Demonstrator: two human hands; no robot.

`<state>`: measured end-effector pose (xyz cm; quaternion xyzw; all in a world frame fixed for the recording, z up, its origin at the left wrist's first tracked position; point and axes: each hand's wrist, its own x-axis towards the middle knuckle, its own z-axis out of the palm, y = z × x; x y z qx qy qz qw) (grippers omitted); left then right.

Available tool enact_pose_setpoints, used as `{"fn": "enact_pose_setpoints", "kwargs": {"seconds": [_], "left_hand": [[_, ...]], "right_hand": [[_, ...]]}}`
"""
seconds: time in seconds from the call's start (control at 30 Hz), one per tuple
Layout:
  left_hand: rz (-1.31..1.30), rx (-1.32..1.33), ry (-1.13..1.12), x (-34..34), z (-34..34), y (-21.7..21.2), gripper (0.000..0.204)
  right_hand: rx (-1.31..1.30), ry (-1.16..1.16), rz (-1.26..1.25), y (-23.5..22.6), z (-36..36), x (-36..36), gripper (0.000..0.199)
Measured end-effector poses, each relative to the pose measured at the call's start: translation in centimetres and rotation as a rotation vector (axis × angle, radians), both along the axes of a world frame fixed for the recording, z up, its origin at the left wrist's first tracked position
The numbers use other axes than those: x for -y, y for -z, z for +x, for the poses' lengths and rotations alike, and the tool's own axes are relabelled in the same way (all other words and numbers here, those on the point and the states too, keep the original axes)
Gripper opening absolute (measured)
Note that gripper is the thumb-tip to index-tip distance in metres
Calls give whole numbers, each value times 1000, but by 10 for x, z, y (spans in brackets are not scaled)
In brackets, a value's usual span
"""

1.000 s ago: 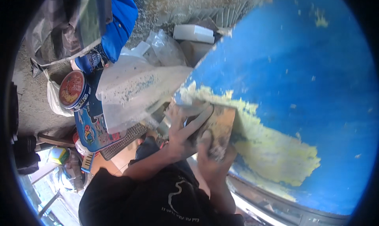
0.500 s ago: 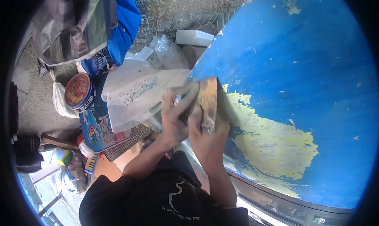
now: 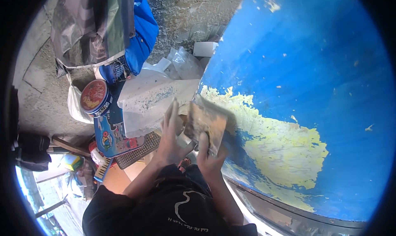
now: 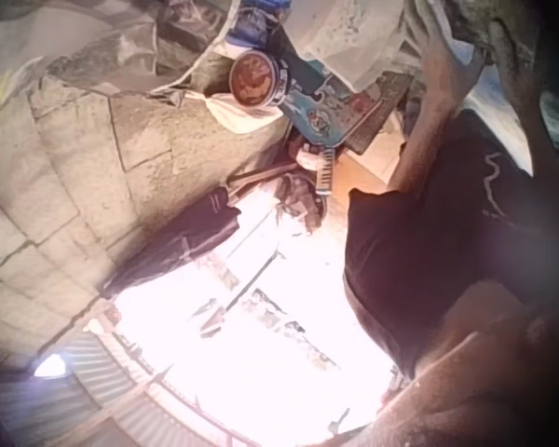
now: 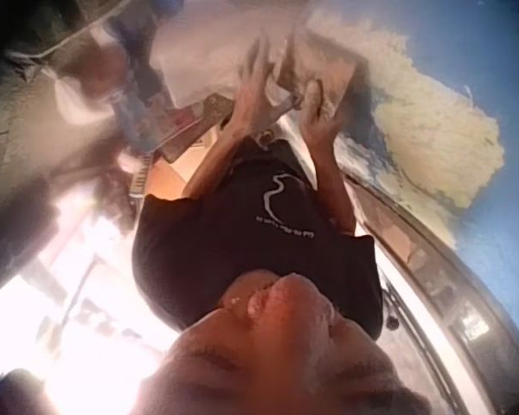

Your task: The person sands a blue painted surface using pieces of sandpaper, rubbing them across the surface repeatedly with both hands.

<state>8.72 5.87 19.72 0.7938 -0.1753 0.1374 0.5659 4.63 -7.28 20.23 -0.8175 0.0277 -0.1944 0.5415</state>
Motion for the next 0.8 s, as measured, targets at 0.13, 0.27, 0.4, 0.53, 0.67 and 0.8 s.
{"fn": "enact_pose_setpoints", "kwargs": {"seconds": [0.13,0.27,0.4,0.53,0.67,0.8], "left_hand": [[-634,-473,330,-4,-10,17,85],[-945,-670,322,19,-10,23,50],[-1057,-652,232,13,-4,20,24],[-929,-618,274,8,0,15,28],[-839,-495,133,26,13,-2,29],[-891,-413,9,35,30,-8,31]], "right_hand": [[54,89,347,27,-19,7,20],[59,-93,200,14,-14,11,26],[-89,-388,375,-5,-21,34,34],[-139,-374,541,2,-17,21,30],[21,-138,223,-7,4,7,23],[12,-122,229,-20,23,3,24]]}}
